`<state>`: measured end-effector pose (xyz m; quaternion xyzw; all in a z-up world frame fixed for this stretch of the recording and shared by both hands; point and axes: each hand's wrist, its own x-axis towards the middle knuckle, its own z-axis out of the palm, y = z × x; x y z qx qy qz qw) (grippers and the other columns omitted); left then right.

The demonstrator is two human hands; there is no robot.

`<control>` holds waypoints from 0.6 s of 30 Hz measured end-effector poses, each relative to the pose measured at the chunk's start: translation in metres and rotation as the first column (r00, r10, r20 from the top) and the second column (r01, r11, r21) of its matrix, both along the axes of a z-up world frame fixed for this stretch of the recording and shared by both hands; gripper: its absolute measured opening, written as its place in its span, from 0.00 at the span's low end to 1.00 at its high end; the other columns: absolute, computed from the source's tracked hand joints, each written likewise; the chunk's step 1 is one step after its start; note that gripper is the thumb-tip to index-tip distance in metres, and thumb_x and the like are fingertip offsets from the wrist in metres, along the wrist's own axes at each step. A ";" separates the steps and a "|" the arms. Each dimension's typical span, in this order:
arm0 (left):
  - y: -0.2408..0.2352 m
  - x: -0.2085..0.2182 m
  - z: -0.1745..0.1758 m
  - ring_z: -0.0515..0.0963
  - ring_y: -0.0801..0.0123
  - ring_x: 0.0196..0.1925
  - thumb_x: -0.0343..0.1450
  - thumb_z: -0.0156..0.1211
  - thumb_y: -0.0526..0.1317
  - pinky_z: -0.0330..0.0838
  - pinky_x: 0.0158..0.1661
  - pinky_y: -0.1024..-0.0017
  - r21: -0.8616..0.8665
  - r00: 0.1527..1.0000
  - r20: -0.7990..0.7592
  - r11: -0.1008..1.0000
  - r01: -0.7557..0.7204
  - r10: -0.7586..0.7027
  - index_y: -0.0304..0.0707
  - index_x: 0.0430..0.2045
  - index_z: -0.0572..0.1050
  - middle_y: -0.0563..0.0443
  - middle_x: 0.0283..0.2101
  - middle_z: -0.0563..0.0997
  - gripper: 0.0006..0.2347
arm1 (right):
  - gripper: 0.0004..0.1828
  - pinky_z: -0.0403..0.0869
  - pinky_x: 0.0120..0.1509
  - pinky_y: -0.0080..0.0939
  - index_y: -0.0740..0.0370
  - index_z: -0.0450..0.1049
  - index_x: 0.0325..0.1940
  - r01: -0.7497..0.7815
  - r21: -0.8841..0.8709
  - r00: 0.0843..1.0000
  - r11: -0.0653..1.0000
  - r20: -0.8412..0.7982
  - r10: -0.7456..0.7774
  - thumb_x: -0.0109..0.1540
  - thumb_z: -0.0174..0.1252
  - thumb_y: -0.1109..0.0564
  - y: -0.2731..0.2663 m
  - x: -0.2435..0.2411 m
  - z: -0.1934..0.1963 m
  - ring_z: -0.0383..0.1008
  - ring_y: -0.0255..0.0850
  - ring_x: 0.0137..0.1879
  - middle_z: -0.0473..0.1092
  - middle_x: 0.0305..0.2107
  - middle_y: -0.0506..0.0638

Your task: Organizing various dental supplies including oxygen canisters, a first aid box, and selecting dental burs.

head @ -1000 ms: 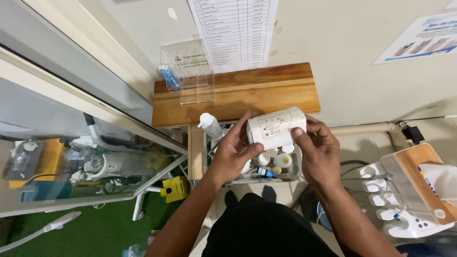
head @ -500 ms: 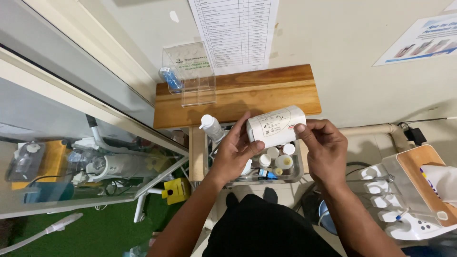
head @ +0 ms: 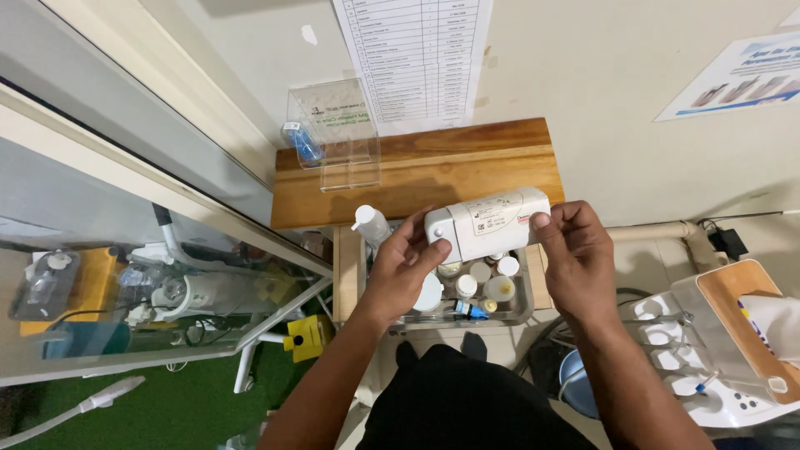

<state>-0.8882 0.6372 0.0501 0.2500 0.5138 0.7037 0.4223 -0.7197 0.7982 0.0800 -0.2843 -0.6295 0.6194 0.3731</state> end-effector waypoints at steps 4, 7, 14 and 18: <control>-0.007 0.001 0.013 0.74 0.61 0.65 0.72 0.64 0.39 0.70 0.64 0.63 -0.023 0.997 -0.077 1.000 -0.016 0.014 0.32 0.68 0.60 0.41 0.61 0.75 0.30 | 0.08 0.70 0.58 0.34 0.64 0.69 0.45 -0.079 -0.082 0.997 0.993 -0.027 0.077 0.70 0.57 0.57 0.003 0.002 -0.007 0.69 0.31 0.48 0.72 0.38 0.45; -0.019 -0.003 0.022 0.73 0.57 0.68 0.70 0.67 0.37 0.70 0.68 0.61 0.055 0.952 -0.305 0.998 0.025 -0.007 0.33 0.67 0.61 0.40 0.64 0.74 0.30 | 0.14 0.71 0.63 0.41 0.64 0.71 0.48 -0.190 -0.312 0.980 0.931 -0.114 0.162 0.68 0.53 0.50 0.008 0.005 -0.007 0.73 0.36 0.53 0.75 0.42 0.49; -0.024 -0.004 0.027 0.59 0.44 0.79 0.62 0.63 0.23 0.65 0.73 0.52 0.170 0.475 -0.878 0.966 0.194 0.059 0.45 0.56 0.75 0.38 0.73 0.63 0.26 | 0.27 0.70 0.69 0.52 0.68 0.70 0.66 -0.317 -0.413 0.937 0.854 -0.275 0.215 0.63 0.65 0.61 0.009 0.017 -0.030 0.71 0.47 0.61 0.73 0.54 0.56; -0.020 0.003 0.030 0.64 0.50 0.79 0.71 0.62 0.24 0.73 0.71 0.55 0.197 0.613 -0.780 0.979 0.053 0.124 0.41 0.65 0.70 0.37 0.78 0.58 0.26 | 0.28 0.69 0.73 0.47 0.63 0.69 0.67 -0.337 -0.223 0.900 0.915 -0.361 0.244 0.62 0.64 0.65 -0.003 0.010 -0.007 0.70 0.41 0.65 0.72 0.56 0.50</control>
